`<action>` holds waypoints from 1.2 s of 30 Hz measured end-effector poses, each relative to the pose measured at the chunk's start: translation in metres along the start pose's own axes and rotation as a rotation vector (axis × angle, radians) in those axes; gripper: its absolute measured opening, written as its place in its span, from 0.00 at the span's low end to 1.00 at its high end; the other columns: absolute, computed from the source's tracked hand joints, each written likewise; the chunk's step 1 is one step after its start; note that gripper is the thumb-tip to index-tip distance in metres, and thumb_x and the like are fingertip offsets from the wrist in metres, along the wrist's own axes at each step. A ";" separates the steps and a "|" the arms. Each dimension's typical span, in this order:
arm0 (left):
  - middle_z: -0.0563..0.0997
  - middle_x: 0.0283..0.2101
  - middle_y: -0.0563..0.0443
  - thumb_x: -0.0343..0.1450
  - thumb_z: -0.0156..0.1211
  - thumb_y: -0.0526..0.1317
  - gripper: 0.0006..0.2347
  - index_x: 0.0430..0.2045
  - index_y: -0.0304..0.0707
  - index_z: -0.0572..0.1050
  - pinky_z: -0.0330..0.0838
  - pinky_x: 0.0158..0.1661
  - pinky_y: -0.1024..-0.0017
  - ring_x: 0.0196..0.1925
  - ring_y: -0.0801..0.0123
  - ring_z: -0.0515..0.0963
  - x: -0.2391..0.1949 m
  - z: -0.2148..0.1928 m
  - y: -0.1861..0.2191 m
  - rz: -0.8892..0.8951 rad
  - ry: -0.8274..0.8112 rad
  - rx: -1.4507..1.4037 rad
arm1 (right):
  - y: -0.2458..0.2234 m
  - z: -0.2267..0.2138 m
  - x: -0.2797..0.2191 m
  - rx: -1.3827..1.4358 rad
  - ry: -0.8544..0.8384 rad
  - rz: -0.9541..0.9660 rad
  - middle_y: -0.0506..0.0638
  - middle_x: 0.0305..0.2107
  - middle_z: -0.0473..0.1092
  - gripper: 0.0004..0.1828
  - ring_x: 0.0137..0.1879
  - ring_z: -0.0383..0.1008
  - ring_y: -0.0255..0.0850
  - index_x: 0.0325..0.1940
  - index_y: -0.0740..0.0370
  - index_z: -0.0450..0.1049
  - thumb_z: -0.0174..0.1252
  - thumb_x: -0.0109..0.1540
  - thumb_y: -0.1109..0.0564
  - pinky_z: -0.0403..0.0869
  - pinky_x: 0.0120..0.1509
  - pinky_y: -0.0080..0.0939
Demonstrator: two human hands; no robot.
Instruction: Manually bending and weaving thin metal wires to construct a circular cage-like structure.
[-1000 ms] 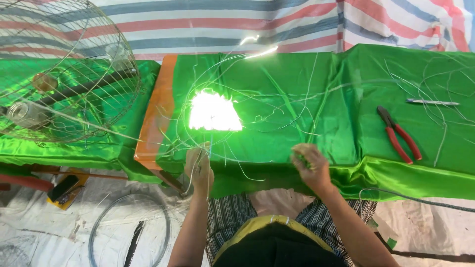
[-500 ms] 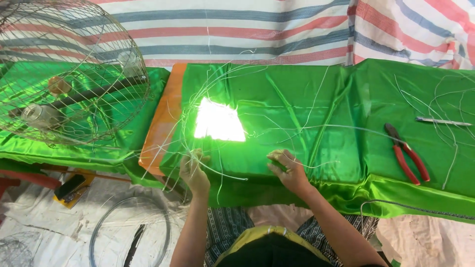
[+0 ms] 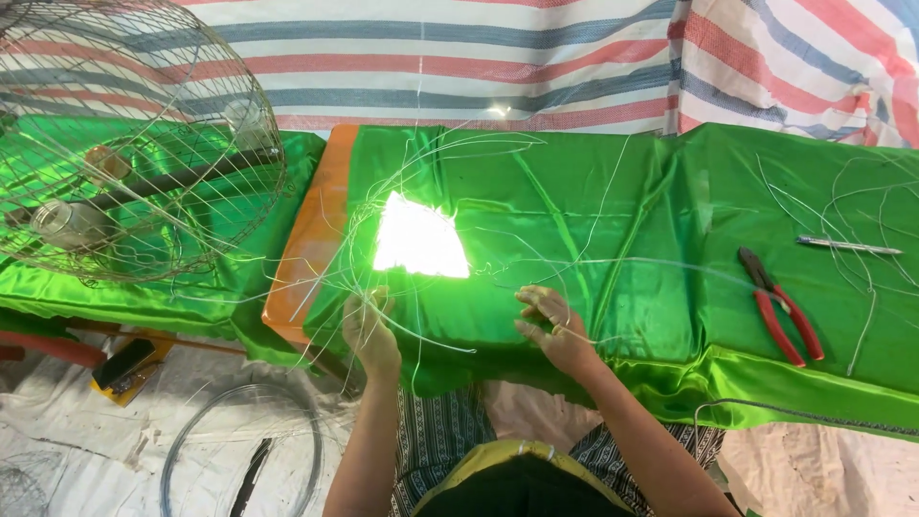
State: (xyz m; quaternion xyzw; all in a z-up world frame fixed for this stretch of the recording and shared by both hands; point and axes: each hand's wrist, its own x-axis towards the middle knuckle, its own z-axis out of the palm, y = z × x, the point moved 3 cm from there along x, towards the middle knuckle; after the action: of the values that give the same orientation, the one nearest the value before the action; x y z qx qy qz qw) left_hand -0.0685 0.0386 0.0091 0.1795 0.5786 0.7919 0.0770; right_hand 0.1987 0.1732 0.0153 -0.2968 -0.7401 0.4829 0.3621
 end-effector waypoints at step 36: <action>0.79 0.33 0.51 0.78 0.56 0.39 0.05 0.36 0.36 0.72 0.84 0.39 0.70 0.37 0.68 0.84 0.116 -0.049 0.061 0.007 0.029 0.169 | -0.070 0.114 0.047 -0.388 -0.369 -0.089 0.71 0.56 0.69 0.51 0.65 0.66 0.68 0.68 0.63 0.66 0.61 0.56 0.24 0.61 0.73 0.69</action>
State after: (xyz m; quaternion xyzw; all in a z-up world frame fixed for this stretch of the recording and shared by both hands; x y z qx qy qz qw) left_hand -0.1890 0.0140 0.0769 0.1760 0.6438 0.7430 0.0503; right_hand 0.0722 0.1283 0.0611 -0.2347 -0.8846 0.3614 0.1782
